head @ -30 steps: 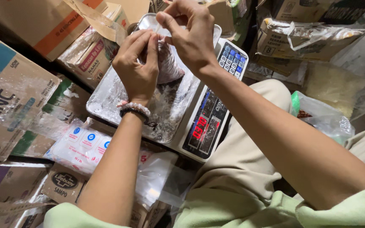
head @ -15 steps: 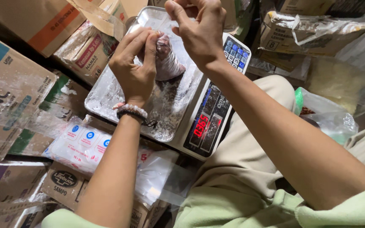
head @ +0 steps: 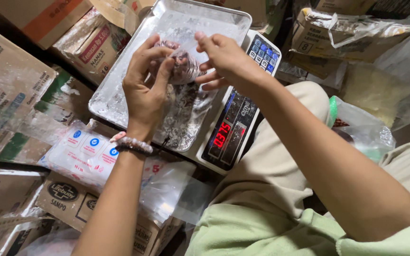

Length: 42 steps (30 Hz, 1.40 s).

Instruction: The person pours peanuts from a large bag into a small plastic bag, places it on a digital scale, and adjusts the contents to reach a target weight. The person then ties the bag and repeats the process with another bag.

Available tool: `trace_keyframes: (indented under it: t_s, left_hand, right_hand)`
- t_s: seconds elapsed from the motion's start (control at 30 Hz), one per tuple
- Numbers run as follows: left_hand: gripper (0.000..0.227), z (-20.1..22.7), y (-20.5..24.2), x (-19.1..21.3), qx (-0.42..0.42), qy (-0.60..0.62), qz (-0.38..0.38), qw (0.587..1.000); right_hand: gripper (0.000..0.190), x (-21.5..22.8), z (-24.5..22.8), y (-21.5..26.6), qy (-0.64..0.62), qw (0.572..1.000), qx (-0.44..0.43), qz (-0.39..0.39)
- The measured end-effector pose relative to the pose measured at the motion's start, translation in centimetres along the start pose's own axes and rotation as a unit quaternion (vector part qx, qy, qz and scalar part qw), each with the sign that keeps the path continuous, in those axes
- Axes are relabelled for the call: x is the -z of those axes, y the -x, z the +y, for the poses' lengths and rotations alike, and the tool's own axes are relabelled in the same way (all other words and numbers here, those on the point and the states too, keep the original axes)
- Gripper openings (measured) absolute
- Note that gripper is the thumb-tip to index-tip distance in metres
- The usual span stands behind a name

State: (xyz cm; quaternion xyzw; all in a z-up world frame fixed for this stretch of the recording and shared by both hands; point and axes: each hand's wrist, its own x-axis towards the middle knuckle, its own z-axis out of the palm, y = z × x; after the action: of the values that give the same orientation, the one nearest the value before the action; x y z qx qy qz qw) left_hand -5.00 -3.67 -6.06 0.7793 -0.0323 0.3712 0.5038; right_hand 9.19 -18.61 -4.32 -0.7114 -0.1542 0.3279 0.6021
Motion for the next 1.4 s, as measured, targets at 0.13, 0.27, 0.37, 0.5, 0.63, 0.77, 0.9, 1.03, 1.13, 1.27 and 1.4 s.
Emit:
trace_keyframes:
  t_s: [0.13, 0.27, 0.37, 0.5, 0.63, 0.77, 0.9, 1.03, 1.13, 1.27, 1.4]
  left_hand:
    - [0.012, 0.5, 1.1, 0.3, 0.095, 0.001, -0.04, 0.995]
    - [0.013, 0.5, 2.9, -0.1, -0.002, -0.104, -0.054, 0.993]
    - [0.007, -0.1, 3.3, -0.3, -0.004, -0.09, -0.055, 0.994]
    - [0.016, -1.0, 3.1, -0.5, 0.048, 0.073, 0.004, 0.996]
    - [0.027, -2.0, 2.6, -0.9, 0.231, 0.199, 0.085, 0.949]
    - [0.027, -2.2, 2.6, -1.4, 0.24, 0.096, 0.089, 0.962]
    - [0.026, -1.6, 2.6, -1.7, 0.195, 0.115, 0.067, 0.972]
    - [0.025, -0.4, 2.7, -1.8, 0.197, 0.093, 0.063, 0.974]
    - [0.025, 0.7, 3.1, -2.0, 0.204, 0.122, 0.069, 0.969]
    - [0.024, 2.5, 3.2, -2.2, 0.173, 0.127, 0.069, 0.974]
    - [0.024, 4.6, 3.4, -2.8, 0.174, 0.136, 0.056, 0.974]
  right_hand:
    - [0.052, -1.1, 2.0, -0.7, -0.049, 0.999, 0.022, -0.005]
    - [0.048, -2.5, 3.2, -1.4, -0.01, 0.997, 0.073, 0.02]
    - [0.046, -2.4, 3.5, -1.2, -0.061, 0.995, 0.074, 0.006]
    - [0.046, -2.4, 3.3, -0.7, -0.054, 0.998, 0.008, 0.029]
    - [0.053, -3.2, 3.2, -0.5, 0.047, 0.997, 0.003, 0.053]
    - [0.056, -3.8, 3.1, -0.1, 0.127, 0.988, 0.048, 0.069]
    - [0.059, -3.3, 3.9, 1.4, 0.082, 0.993, 0.059, 0.053]
    - [0.055, -3.2, 4.2, 2.4, 0.085, 0.987, 0.115, 0.074]
    - [0.054, -3.0, 4.0, 3.4, 0.052, 0.989, 0.121, 0.065]
    - [0.054, -2.7, 3.1, 5.2, 0.018, 0.991, 0.117, 0.065]
    - [0.056, -1.9, 2.3, 7.4, -0.01, 0.994, 0.087, 0.064]
